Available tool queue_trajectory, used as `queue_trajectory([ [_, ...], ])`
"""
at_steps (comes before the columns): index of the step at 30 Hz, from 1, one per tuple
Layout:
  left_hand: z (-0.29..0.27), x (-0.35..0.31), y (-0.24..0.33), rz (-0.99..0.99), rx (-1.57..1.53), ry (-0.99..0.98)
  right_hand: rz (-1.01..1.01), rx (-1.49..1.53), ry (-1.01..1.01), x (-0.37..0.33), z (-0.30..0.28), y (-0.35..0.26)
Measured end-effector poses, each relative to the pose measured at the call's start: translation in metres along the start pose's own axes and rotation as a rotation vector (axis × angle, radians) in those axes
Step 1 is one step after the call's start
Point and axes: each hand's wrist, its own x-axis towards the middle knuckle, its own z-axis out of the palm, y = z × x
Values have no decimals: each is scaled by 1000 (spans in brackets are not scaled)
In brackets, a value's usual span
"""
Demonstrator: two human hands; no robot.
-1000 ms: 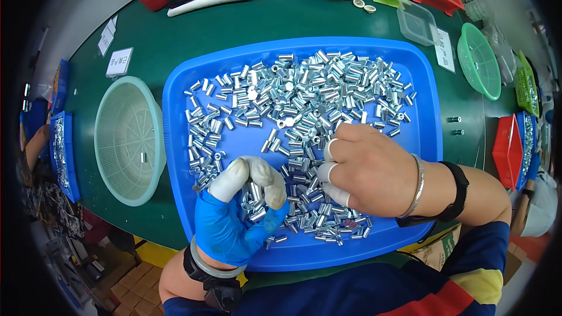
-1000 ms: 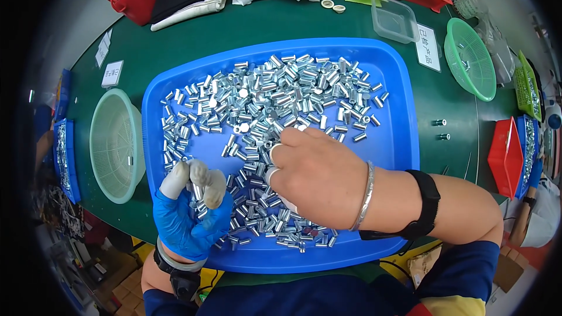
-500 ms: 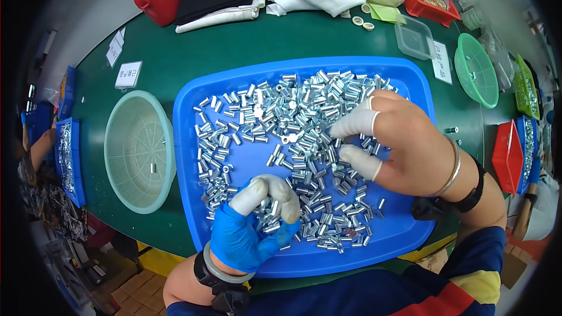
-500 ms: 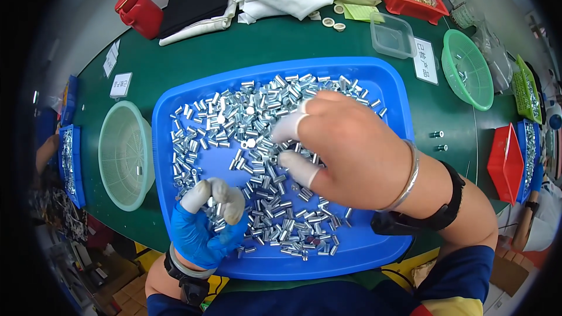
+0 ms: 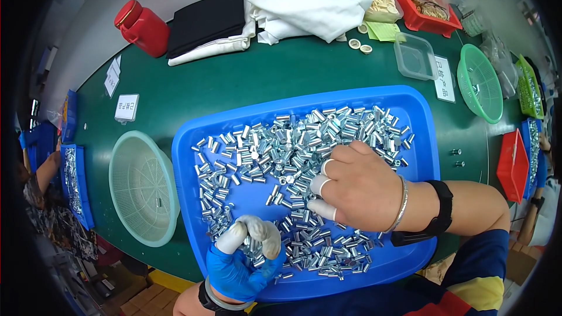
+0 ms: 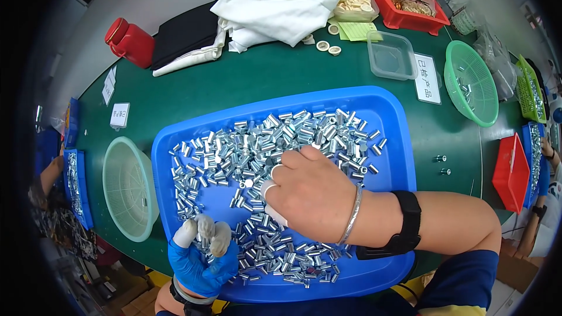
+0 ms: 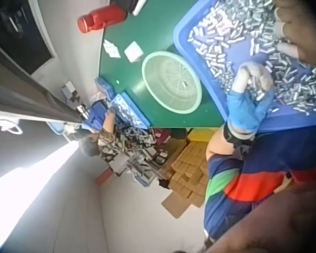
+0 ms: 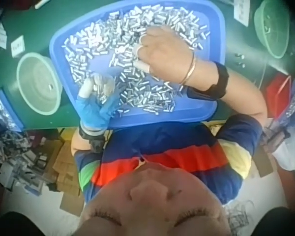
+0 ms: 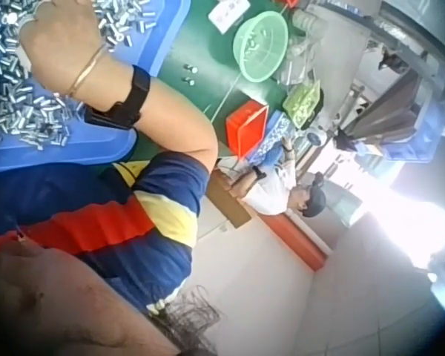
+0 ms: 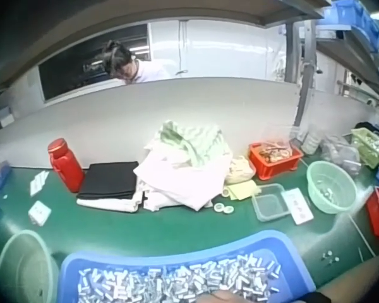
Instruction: The person picks up metal components from a blue tray, inspects them, and places them into a green bowl. They then continue picking up and inspecting more components from the tray, holding them together in their hands.
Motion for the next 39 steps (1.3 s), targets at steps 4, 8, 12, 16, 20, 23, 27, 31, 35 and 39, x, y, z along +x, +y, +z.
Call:
queue_trajectory([
  [4, 3, 0, -2, -23, 63, 51, -24, 6, 30, 0, 0, -1],
  [8, 24, 4, -9, -57, 188, 251, -28, 190, 56, 0, -19, -18],
  [12, 22, 4, -12, -105, 225, 208, -69, 434, 85, 8, -28, -39],
  [16, 4, 7, -10, -29, 169, 3, -7, 240, -136, -15, -38, -31],
  [20, 0, 5, -7, -11, 128, -95, 3, 79, -351, -57, -22, -48],
  [23, 0, 3, -6, -15, 130, -118, -52, 131, -327, -81, -21, -49],
  [27, 0, 0, -9, 19, 159, -109, 25, 146, -257, -103, -21, -59],
  [31, 1, 0, -10, 43, 173, -89, 109, 198, -145, -115, -31, -61],
  [35, -3, 2, -10, 54, 196, -128, 182, 185, -83, -121, -40, -63],
  [39, -1, 5, -11, 57, 204, -133, 179, 143, -117, -109, -33, -79],
])
